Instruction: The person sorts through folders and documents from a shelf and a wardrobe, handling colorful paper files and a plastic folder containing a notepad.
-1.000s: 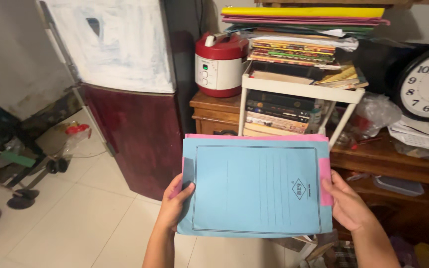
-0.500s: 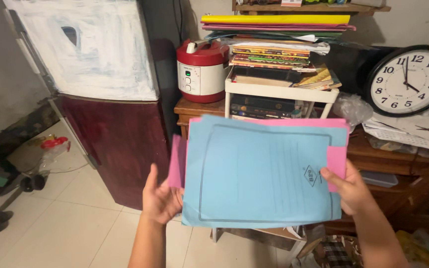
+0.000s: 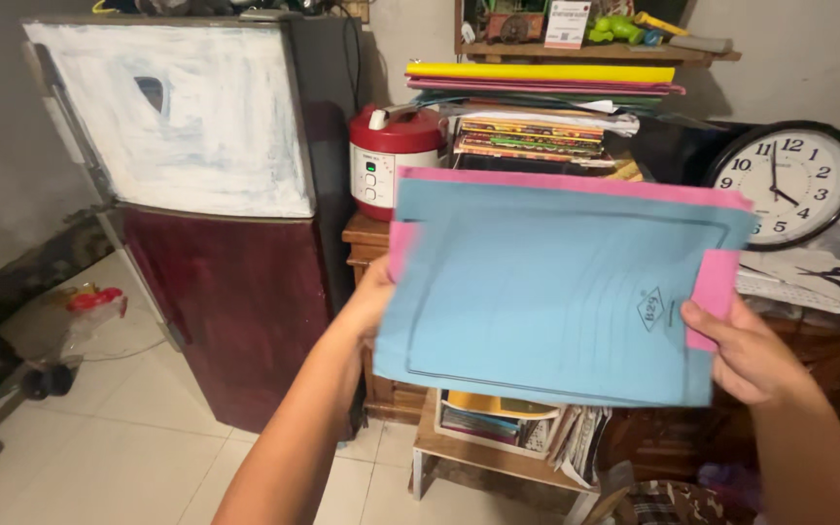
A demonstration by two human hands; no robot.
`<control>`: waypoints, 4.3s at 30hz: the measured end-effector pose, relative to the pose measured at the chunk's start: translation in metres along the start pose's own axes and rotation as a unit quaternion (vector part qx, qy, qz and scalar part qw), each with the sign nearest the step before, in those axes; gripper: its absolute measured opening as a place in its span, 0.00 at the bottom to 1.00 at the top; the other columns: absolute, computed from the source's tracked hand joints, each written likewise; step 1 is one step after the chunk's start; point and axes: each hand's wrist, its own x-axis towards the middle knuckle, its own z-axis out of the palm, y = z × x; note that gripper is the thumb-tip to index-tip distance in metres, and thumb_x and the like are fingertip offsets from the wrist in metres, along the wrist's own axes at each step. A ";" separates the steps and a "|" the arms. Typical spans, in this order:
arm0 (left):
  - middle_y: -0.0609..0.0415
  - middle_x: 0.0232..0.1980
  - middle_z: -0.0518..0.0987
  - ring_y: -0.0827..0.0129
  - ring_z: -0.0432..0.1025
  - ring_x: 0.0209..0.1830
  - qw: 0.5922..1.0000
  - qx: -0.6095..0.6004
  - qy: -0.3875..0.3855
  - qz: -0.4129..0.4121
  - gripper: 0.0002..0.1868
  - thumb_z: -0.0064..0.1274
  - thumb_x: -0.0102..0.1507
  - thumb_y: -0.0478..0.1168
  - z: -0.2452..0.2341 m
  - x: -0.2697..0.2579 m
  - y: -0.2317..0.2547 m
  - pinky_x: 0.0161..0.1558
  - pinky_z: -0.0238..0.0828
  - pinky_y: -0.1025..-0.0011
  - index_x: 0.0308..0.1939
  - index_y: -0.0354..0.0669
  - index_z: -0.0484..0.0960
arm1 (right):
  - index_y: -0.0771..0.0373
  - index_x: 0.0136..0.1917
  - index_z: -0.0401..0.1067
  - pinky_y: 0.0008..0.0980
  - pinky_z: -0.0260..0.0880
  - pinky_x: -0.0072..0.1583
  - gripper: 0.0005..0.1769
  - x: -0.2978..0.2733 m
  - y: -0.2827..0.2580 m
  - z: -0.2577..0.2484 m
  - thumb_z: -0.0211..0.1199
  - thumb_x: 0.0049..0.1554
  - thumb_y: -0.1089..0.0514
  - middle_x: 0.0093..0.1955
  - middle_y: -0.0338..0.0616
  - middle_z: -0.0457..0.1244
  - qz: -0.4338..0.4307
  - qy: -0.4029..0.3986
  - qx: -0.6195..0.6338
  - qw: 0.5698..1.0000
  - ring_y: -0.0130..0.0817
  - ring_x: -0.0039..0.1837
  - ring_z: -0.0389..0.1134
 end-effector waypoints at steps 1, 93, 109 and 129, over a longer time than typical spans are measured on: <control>0.43 0.46 0.81 0.63 0.78 0.40 1.000 -0.001 -0.003 0.001 0.19 0.63 0.63 0.32 0.007 -0.001 0.000 0.38 0.79 0.63 0.56 0.26 0.78 | 0.56 0.76 0.59 0.43 0.67 0.64 0.33 -0.001 0.005 -0.009 0.57 0.58 0.58 0.65 0.40 0.66 -0.003 0.002 -0.013 1.000 0.35 0.65 0.66; 0.37 0.38 0.81 0.40 0.76 0.42 0.683 0.614 -0.066 0.390 0.04 0.55 0.57 0.34 0.053 0.403 0.185 0.46 0.73 0.50 0.34 0.36 0.80 | 0.62 0.58 0.74 0.26 0.64 0.40 0.16 0.266 -0.168 -0.072 0.66 0.56 0.57 0.44 0.37 0.67 -0.003 0.064 -0.148 0.987 0.25 0.41 0.64; 0.37 0.40 0.82 0.41 0.77 0.43 0.651 0.646 -0.080 0.392 0.05 0.56 0.59 0.35 0.057 0.387 0.193 0.48 0.73 0.50 0.37 0.38 0.81 | 0.62 0.45 0.68 0.11 0.56 0.30 0.04 0.384 -0.176 -0.070 0.62 0.57 0.64 0.37 0.35 0.61 0.100 0.006 -0.003 0.995 0.15 0.31 0.57; 0.36 0.35 0.81 0.38 0.77 0.39 0.625 0.656 -0.011 0.423 0.06 0.55 0.62 0.35 0.061 0.375 0.185 0.43 0.73 0.47 0.41 0.37 0.77 | 0.64 0.45 0.74 0.25 0.51 0.24 0.05 0.447 -0.154 -0.039 0.66 0.58 0.60 0.37 0.43 0.64 0.074 0.082 -0.179 0.978 0.26 0.28 0.59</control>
